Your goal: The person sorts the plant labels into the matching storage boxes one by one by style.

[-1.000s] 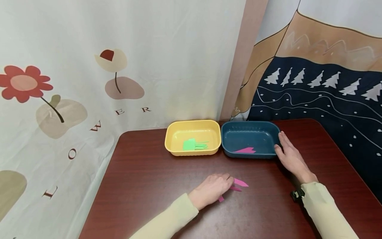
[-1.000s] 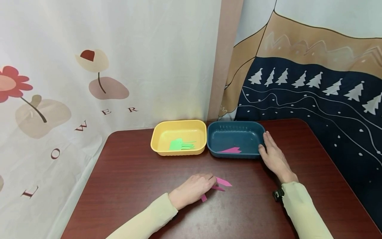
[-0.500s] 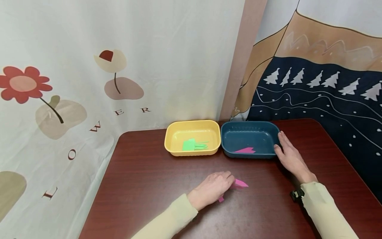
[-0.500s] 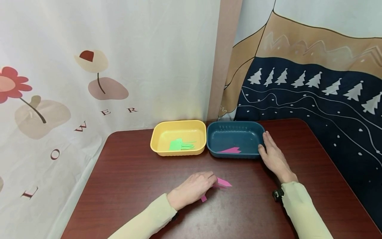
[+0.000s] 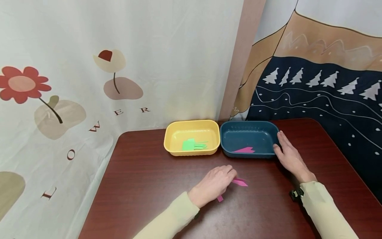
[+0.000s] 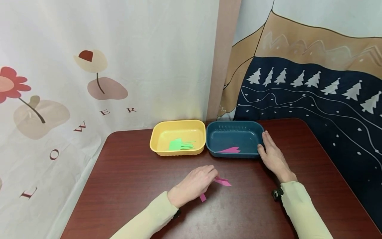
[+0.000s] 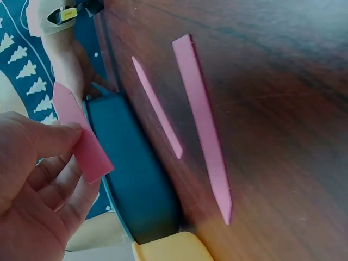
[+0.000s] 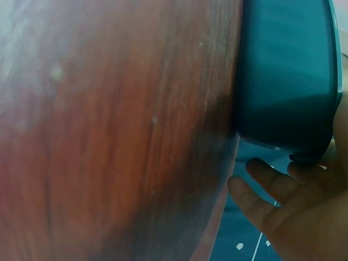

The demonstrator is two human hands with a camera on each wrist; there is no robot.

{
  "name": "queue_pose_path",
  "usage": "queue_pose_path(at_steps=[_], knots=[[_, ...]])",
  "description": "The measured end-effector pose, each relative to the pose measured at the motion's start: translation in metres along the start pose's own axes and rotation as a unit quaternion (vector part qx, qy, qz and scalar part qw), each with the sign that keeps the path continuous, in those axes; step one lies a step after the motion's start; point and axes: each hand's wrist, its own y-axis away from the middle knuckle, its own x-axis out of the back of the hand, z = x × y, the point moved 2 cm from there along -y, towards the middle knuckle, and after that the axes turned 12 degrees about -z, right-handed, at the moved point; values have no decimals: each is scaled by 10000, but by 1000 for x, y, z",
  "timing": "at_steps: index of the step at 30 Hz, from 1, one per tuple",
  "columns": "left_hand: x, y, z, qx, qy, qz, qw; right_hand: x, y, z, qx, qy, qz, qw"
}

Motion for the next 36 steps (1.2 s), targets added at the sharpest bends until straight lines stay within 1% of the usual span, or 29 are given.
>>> queue_pose_path(at_steps=[6,11,19,24,27,31,34,36], knots=[[8,-9,3,0,4,273,9996,0,0,0,-10,4,6,10000],[16,-18,5,32,41,362,9993,0,0,0,9,-10,13,10000],[33,-30,1,105,-3,661,9978,-1,-1,-1,-1,-17,32,10000],[44,-38,-3,224,126,606,9978,-1,-1,-1,18,-19,43,10000],[48,-45,-4,295,86,575,9979,-1,-1,-2,-15,-28,25,10000],[51,-55,-6,362,-55,683,9970,-2,-2,-1,-47,-13,15,10000],[53,-63,-7,410,46,724,9965,-1,-1,0,-23,-14,17,10000],[54,-69,-8,443,190,693,9964,-1,-1,1,-12,-31,11,10000]])
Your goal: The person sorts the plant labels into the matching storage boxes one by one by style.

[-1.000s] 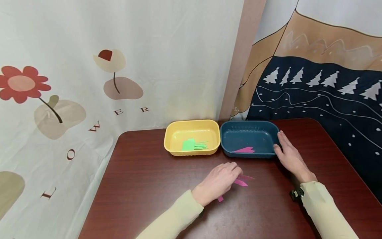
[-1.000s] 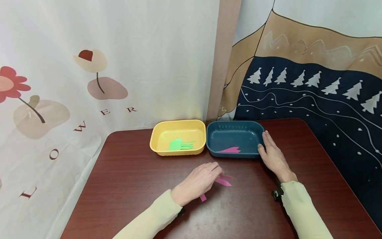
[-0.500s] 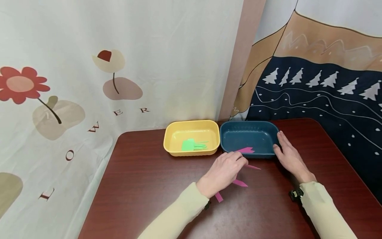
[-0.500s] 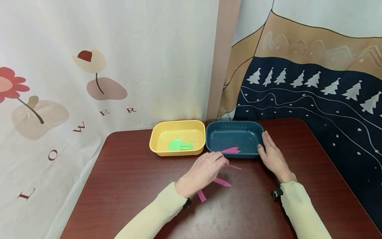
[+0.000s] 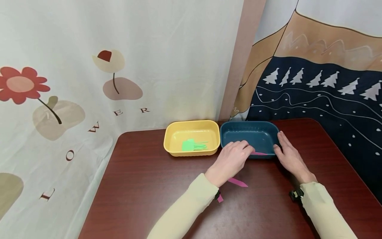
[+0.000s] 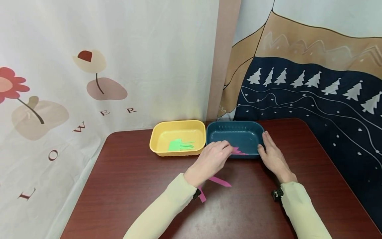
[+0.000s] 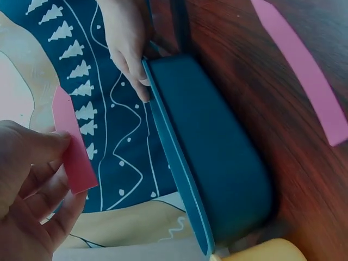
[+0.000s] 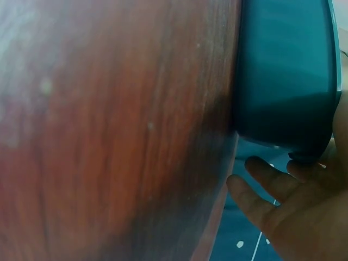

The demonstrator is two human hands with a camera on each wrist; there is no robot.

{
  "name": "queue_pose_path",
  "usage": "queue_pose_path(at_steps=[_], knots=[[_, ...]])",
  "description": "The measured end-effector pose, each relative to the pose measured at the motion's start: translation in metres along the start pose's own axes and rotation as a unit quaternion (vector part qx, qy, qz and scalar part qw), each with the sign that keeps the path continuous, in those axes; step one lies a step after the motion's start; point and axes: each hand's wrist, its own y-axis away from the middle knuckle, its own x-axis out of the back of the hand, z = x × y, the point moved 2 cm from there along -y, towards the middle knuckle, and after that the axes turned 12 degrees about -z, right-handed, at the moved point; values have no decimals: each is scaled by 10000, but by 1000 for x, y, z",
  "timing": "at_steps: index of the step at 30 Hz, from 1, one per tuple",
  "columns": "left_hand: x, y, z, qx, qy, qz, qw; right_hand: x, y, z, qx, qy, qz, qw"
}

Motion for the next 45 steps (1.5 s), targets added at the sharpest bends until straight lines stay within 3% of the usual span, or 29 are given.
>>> queue_pose_path(at_steps=[7,12,23,34,39,45], knots=[[-6,-20,-2,223,105,-174,9995,0,1,0,-25,-41,-35,10000],[-10,-28,-6,349,100,-332,9988,0,1,0,63,-41,-15,10000],[-33,-32,-24,832,222,-488,9951,2,0,-2,104,34,27,9999],[-53,-36,-32,1026,477,-746,9908,0,1,-1,48,23,8,10000],[-57,-35,-36,1136,601,-617,9898,0,0,-1,14,16,-26,10000],[-50,-27,-39,1180,722,-272,9900,1,1,-1,42,14,-18,10000]])
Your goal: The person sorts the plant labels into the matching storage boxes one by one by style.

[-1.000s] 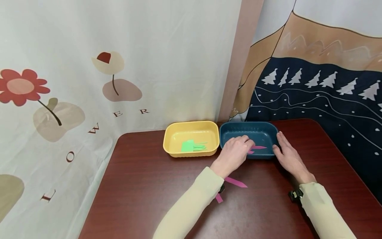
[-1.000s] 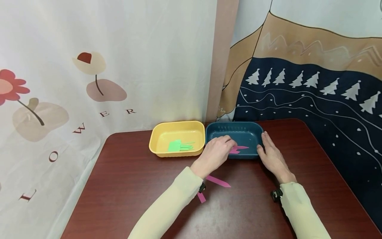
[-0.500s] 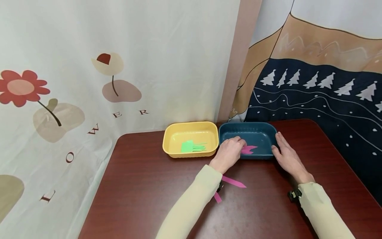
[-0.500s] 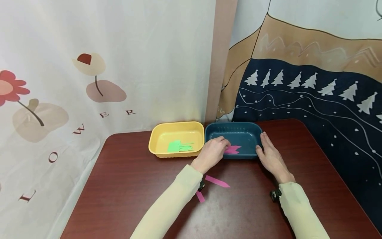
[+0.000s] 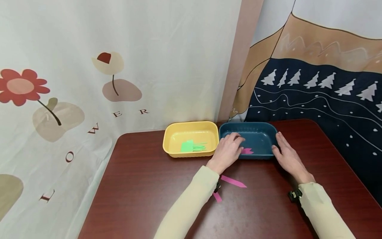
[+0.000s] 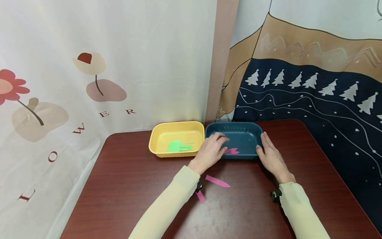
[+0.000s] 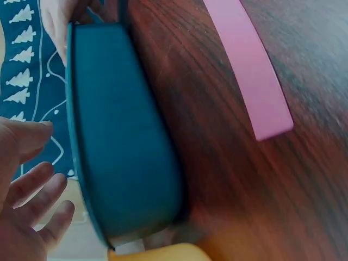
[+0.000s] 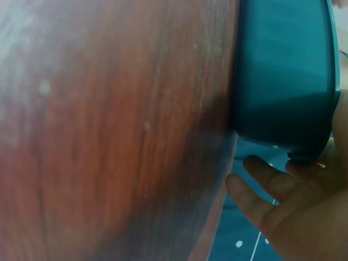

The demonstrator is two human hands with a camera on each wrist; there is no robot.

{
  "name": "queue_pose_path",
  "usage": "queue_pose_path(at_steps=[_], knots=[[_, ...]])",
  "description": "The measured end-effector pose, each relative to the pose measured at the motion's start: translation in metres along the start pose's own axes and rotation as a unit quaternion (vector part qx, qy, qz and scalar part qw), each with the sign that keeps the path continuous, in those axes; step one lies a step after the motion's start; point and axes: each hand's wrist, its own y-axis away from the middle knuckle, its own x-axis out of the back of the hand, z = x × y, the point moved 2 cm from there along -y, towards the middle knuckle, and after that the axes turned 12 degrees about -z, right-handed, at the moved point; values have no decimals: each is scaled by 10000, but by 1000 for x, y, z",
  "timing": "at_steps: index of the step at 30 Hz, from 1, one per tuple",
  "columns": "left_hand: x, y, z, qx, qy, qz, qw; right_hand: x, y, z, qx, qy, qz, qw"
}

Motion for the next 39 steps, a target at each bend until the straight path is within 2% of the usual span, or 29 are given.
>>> queue_pose_path(at_steps=[8,12,18,22,27,31,34,39], knots=[[21,25,-7,-287,48,269,9992,1,0,-1,-23,13,-22,10000],[34,41,-12,-471,20,180,9987,1,1,0,-40,30,-47,10000],[46,65,-18,-975,-192,113,9950,0,2,2,-48,45,-36,10000],[46,81,-23,-1231,-356,44,9917,0,1,2,3,46,-17,10000],[41,102,-27,-1385,-612,-149,9884,0,0,0,16,52,-47,10000],[35,116,-30,-1486,-573,-374,9865,0,-1,-1,7,81,-48,10000],[29,124,-32,-1651,-510,-493,9837,0,-1,0,12,82,-57,9999],[21,135,-36,-1831,-674,-652,9786,0,-1,0,1,64,-80,9999]])
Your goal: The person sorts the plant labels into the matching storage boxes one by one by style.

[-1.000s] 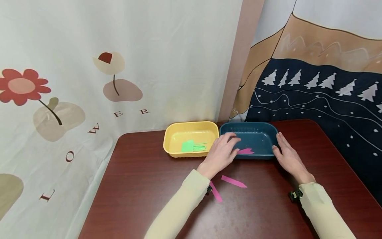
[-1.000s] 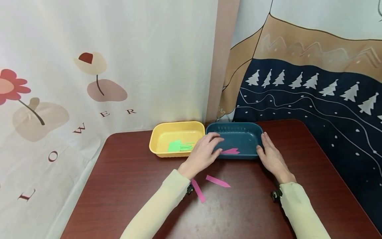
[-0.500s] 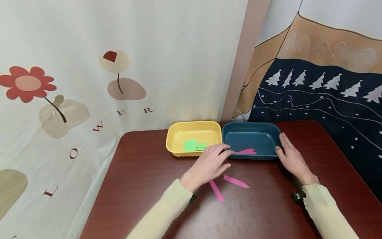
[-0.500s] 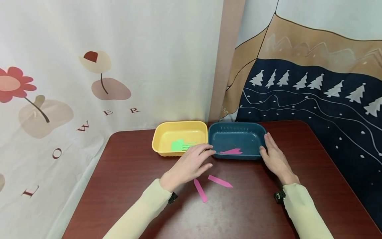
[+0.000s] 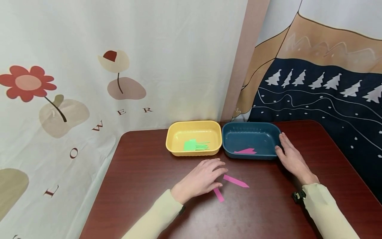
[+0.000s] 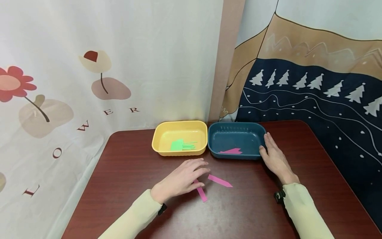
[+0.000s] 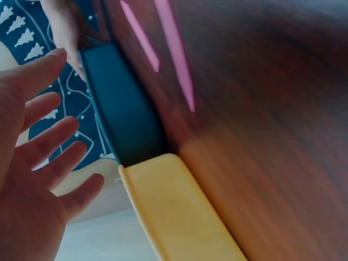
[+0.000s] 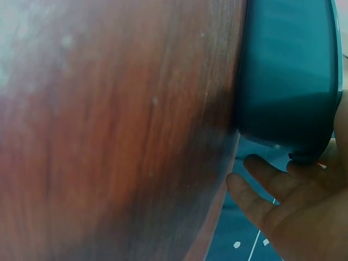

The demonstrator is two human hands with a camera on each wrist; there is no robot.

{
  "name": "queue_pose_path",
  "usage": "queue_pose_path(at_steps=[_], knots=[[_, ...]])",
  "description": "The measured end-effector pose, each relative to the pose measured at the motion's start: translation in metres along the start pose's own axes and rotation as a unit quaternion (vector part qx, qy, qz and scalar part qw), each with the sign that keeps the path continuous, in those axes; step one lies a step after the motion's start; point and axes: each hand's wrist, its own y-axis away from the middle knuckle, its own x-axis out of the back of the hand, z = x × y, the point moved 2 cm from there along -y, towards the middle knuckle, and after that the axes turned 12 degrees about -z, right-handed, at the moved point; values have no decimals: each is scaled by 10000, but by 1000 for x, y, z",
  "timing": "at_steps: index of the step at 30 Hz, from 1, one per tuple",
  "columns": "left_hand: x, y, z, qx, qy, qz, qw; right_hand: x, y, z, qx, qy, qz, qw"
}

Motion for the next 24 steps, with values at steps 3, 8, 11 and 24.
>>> queue_pose_path(at_steps=[3,8,11,24], knots=[[-4,5,0,-65,-84,-145,9998,0,0,0,2,-9,-2,10000],[-12,12,1,-262,-239,-427,9985,0,1,0,29,-7,29,10000],[-18,15,3,-347,-299,-543,9975,-1,1,0,44,16,58,10000],[-31,18,9,-423,-649,-760,9941,0,1,-1,60,47,78,9999]])
